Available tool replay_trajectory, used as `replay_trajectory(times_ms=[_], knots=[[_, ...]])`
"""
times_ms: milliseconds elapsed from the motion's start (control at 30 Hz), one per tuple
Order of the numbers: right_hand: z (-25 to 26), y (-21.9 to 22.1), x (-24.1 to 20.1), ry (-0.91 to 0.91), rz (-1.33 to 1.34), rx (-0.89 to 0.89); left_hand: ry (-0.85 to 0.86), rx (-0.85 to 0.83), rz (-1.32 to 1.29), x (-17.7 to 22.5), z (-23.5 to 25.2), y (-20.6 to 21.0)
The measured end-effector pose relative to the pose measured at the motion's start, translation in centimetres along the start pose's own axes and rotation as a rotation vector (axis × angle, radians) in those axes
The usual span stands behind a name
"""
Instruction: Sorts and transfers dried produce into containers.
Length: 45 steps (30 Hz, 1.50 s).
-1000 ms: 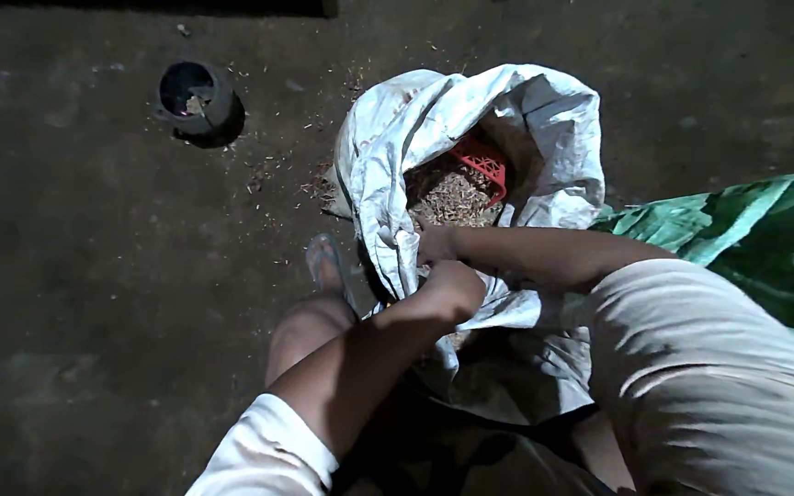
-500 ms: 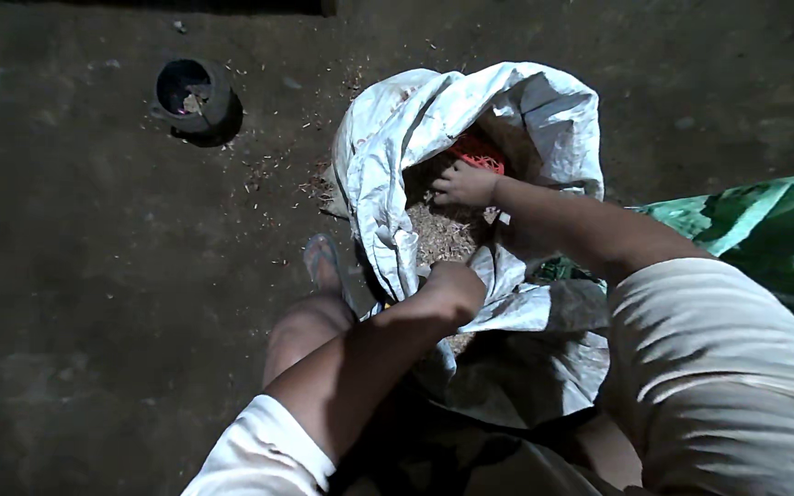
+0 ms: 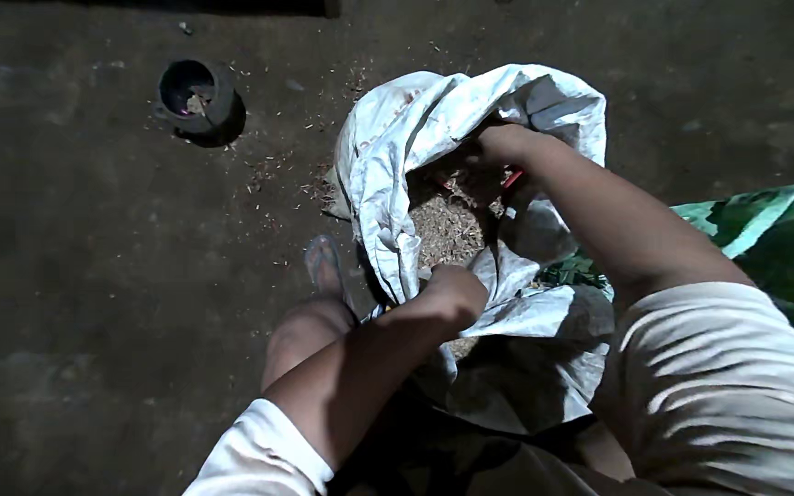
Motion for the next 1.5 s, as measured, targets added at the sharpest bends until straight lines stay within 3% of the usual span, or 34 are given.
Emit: replay_trajectory(times_ms=[200, 333, 600, 833, 1033, 1233, 1333, 1400, 1500], knots=[[-2.6, 1.4, 2.2, 0.106, 0.075, 0.253, -0.003, 0.04, -0.009, -0.3, -0.4, 0.0], [-1.8, 4.3, 3.9, 0.194, 0.187, 0.07, -0.005, 0.036, 0.004, -0.7, -0.2, 0.1], [-2.5, 4.5, 5.1, 0.072, 0.387, 0.15, -0.006, 0.127, 0.034, -1.6, -0.3, -0.6], [-12.4, 6.2, 3.3, 0.116, 0.773, 0.049, 0.077, 0.212, 0.054, -0.7, -0.2, -0.7], [-20.2, 7.8, 4.9, 0.115, 0.86, 0.242, 0.187, 0.281, -0.023, -0.3, -3.7, -0.4], [-32.4, 7.3, 4.4, 0.14, 0.951, 0.39, 0.186, 0.392, -0.221, -0.7, -6.4, 2.0], [-37.8, 8.5, 4.8, 0.115, 0.956, 0.461, 0.209, 0.526, -0.296, 0.4, -6.9, 4.0], [-41.5, 9.3, 3.9, 0.111, 0.989, 0.451, 0.122, 0.618, -0.288, 0.8, -6.8, 6.2], [-44.4, 12.7, 3.8, 0.065, 1.031, 0.422, -0.205, 0.619, -0.291, -0.2, -5.6, 10.0]])
Point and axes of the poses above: each hand's wrist, its own z-axis towards the middle knuckle, its own y-axis out of the palm, x = y × z, the point moved 7 cm from there along z, towards the middle knuckle, and after that the axes turned 8 degrees about -x, right-handed, at the moved point
